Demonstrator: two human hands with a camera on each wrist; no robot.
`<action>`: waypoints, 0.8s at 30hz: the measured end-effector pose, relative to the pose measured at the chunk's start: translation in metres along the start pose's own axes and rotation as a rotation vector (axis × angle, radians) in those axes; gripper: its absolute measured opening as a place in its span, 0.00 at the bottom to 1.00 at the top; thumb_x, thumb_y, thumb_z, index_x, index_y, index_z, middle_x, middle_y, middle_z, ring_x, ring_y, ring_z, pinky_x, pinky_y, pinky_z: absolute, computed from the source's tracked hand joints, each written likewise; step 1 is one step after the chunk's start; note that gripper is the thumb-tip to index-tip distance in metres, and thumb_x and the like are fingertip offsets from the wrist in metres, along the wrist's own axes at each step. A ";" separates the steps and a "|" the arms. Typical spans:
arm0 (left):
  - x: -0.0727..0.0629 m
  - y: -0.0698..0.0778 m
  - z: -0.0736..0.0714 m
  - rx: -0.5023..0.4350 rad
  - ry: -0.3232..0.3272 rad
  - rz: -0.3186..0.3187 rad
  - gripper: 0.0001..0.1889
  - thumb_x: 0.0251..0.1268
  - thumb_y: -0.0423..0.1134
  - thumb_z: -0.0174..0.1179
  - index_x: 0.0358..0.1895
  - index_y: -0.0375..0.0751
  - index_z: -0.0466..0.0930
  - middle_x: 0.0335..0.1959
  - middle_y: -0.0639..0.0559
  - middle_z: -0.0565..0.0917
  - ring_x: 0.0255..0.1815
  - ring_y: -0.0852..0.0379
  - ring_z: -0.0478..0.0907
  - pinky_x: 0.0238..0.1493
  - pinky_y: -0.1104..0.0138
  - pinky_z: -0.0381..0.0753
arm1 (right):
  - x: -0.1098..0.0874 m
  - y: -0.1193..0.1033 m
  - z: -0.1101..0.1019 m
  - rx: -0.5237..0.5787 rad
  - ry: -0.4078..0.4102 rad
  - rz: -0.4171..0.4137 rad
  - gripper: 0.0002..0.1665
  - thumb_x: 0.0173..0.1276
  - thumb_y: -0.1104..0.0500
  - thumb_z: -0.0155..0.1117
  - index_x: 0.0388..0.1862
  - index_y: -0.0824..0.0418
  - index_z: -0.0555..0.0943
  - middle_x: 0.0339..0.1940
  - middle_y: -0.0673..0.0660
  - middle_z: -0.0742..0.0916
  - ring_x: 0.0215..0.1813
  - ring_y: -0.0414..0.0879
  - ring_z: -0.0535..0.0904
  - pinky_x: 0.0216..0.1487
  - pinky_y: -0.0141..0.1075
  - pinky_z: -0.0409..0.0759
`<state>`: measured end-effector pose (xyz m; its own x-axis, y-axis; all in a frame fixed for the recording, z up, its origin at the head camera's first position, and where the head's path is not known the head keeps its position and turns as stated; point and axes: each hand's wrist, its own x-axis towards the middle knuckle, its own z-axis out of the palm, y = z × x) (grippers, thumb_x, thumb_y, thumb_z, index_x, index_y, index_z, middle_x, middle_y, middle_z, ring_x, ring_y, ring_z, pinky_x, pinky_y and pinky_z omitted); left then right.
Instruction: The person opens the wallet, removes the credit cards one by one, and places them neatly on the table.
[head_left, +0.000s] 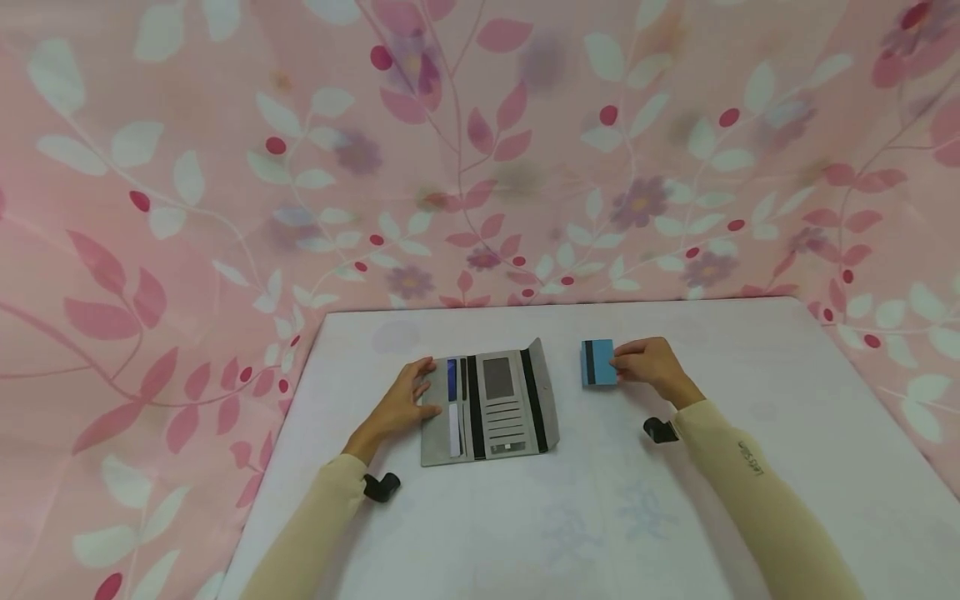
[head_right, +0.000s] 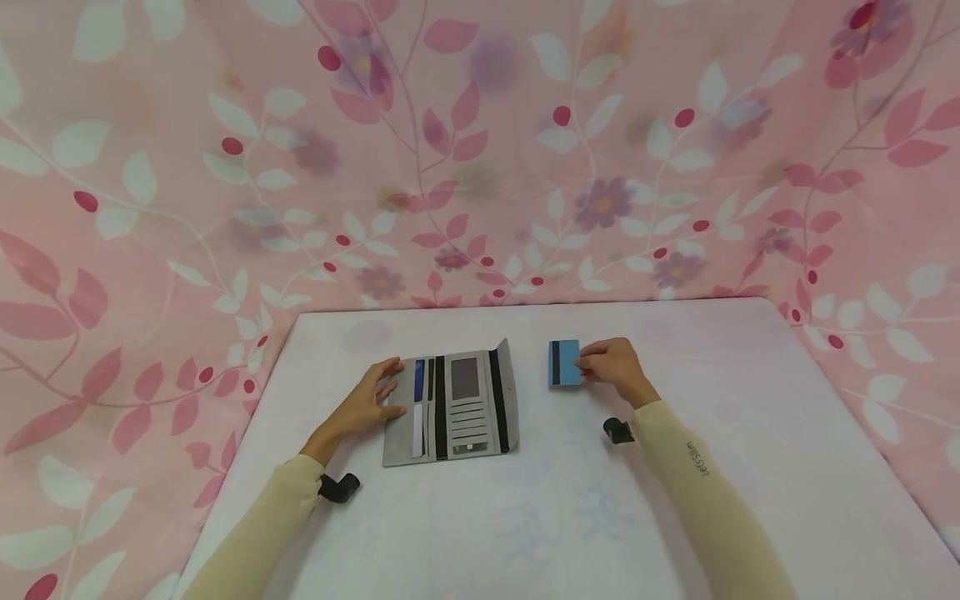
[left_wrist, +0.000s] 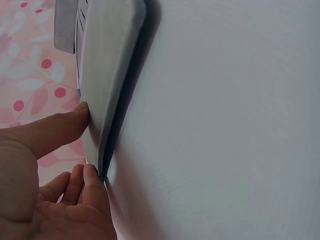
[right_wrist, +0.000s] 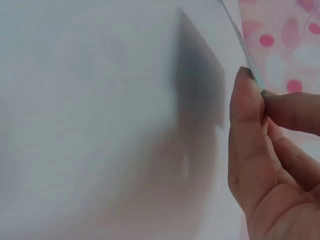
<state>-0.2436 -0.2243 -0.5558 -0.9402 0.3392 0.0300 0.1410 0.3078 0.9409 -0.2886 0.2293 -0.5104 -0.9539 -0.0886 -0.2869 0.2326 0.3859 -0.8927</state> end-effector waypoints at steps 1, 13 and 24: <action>0.000 0.001 0.000 0.007 -0.002 -0.002 0.52 0.45 0.15 0.68 0.75 0.28 0.46 0.71 0.33 0.56 0.75 0.41 0.52 0.74 0.57 0.61 | 0.000 0.003 -0.004 -0.001 0.007 0.005 0.20 0.67 0.64 0.65 0.53 0.77 0.78 0.39 0.62 0.86 0.31 0.44 0.84 0.41 0.36 0.88; -0.002 0.008 0.000 0.035 -0.010 -0.022 0.51 0.48 0.16 0.67 0.75 0.30 0.47 0.71 0.34 0.56 0.75 0.41 0.52 0.74 0.56 0.60 | 0.002 0.021 -0.015 -0.093 0.087 0.016 0.21 0.64 0.63 0.68 0.51 0.76 0.80 0.35 0.60 0.87 0.30 0.44 0.85 0.34 0.34 0.88; -0.001 0.005 0.001 0.039 -0.005 -0.044 0.52 0.47 0.16 0.68 0.76 0.32 0.47 0.71 0.37 0.56 0.75 0.44 0.53 0.73 0.61 0.63 | 0.000 0.016 -0.005 -0.377 0.170 -0.066 0.24 0.54 0.55 0.78 0.42 0.72 0.84 0.24 0.58 0.88 0.23 0.44 0.84 0.44 0.48 0.86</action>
<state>-0.2416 -0.2222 -0.5513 -0.9442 0.3290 -0.0125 0.1119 0.3564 0.9276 -0.2862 0.2403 -0.5232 -0.9895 0.0161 -0.1434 0.1140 0.6963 -0.7087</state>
